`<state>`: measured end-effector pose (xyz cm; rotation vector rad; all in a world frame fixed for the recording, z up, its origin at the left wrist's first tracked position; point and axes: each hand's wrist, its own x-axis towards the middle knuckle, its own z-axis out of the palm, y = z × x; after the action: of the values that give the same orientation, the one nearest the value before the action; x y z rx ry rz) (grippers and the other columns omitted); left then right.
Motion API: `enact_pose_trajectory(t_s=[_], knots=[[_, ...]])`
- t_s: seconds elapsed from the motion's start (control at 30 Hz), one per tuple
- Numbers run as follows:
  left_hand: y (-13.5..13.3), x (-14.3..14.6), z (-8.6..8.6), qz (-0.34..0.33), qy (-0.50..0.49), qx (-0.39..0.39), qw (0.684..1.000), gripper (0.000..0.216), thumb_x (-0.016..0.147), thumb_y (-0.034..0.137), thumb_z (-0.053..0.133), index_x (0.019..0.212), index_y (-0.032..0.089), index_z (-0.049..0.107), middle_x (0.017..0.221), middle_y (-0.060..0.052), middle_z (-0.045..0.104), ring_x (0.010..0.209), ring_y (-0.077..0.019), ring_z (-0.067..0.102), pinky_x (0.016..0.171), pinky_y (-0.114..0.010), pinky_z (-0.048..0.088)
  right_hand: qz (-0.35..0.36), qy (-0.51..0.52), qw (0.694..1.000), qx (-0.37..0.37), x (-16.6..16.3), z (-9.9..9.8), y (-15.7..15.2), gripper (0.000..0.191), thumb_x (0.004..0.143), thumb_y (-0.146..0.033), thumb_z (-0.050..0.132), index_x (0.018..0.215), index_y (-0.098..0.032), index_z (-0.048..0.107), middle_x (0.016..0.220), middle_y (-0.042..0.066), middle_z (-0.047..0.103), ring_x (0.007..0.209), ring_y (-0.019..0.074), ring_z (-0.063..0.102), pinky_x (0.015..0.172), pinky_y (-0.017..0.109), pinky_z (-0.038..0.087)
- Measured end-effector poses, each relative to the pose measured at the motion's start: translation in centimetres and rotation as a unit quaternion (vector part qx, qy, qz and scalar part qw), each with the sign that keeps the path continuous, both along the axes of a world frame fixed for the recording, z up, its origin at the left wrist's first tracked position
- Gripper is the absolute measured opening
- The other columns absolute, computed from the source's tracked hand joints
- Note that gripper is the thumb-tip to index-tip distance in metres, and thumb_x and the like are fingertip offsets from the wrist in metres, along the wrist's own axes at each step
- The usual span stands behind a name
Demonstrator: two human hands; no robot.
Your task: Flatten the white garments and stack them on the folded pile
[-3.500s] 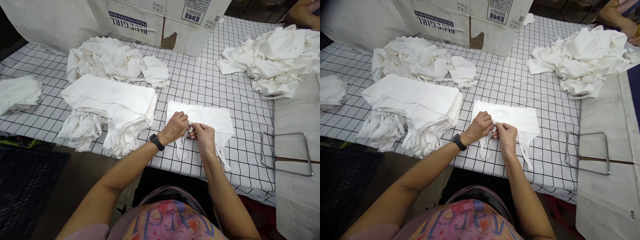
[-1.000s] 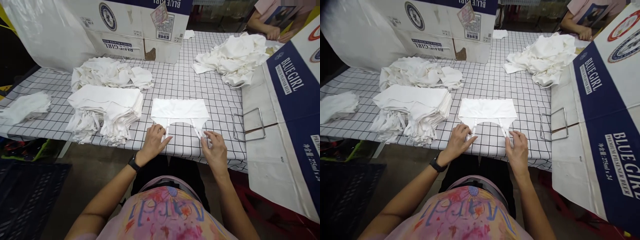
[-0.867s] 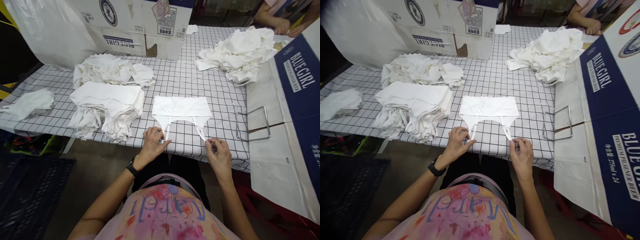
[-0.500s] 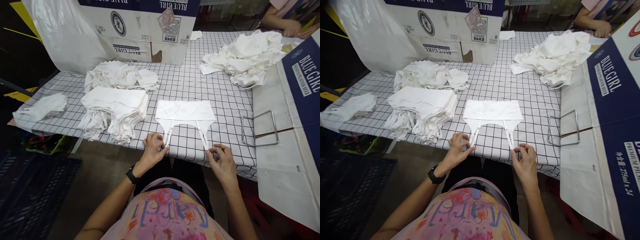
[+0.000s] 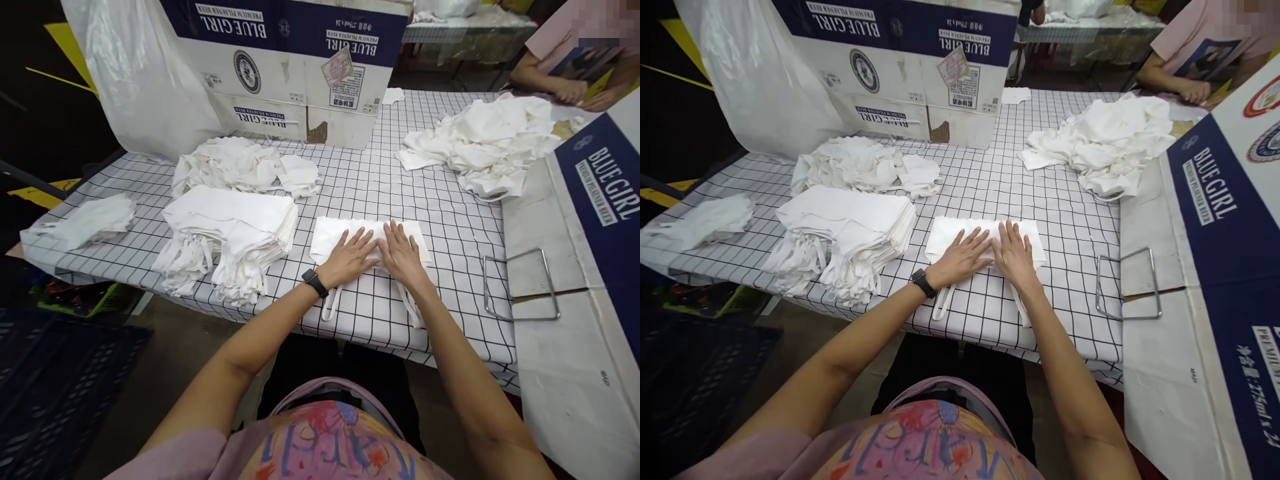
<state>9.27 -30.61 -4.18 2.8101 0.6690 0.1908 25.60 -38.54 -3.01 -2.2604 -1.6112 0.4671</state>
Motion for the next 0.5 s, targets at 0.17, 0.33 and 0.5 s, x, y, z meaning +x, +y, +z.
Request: enact_pose_trajectory(t_s=[0.17, 0.33, 0.5], knots=[[1.7, -0.7, -1.2, 0.077, 0.006, -0.037, 0.996, 0.065, 0.105, 0.063, 0.032, 0.163, 0.035, 0.026, 0.173, 0.002, 0.021, 0.163, -0.0275, 0.012, 0.132, -0.065, 0.007, -0.025, -0.065, 0.994, -0.081, 2.5, -1.6, 1.5, 0.076, 0.106, -0.057, 0.014, 0.169, -0.014, 0.013, 0.176, 0.009, 0.004, 0.163, 0.0273, 0.000, 0.129, 0.058, 0.003], [2.6, -2.5, -1.0, 0.167, 0.011, -0.045, 0.985, 0.072, 0.103, 0.066, 0.034, 0.165, 0.031, 0.024, 0.174, -0.002, 0.018, 0.163, -0.0325, 0.009, 0.130, -0.068, 0.005, -0.083, -0.071, 0.991, -0.071, 6.0, -2.3, 1.5, 0.080, 0.104, -0.061, 0.015, 0.169, -0.016, 0.011, 0.176, 0.012, 0.002, 0.162, 0.0320, -0.002, 0.126, 0.066, 0.001], [3.2, -3.8, -1.3, 0.245, 0.013, -0.027, 0.969, 0.071, 0.105, 0.060, 0.033, 0.165, 0.024, 0.024, 0.173, -0.009, 0.020, 0.162, -0.0353, 0.012, 0.129, -0.067, 0.010, -0.138, -0.055, 0.989, -0.026, 7.9, -3.3, 1.8, 0.074, 0.104, -0.055, 0.018, 0.167, -0.015, 0.021, 0.175, 0.017, 0.013, 0.162, 0.0349, 0.006, 0.124, 0.069, 0.006]])
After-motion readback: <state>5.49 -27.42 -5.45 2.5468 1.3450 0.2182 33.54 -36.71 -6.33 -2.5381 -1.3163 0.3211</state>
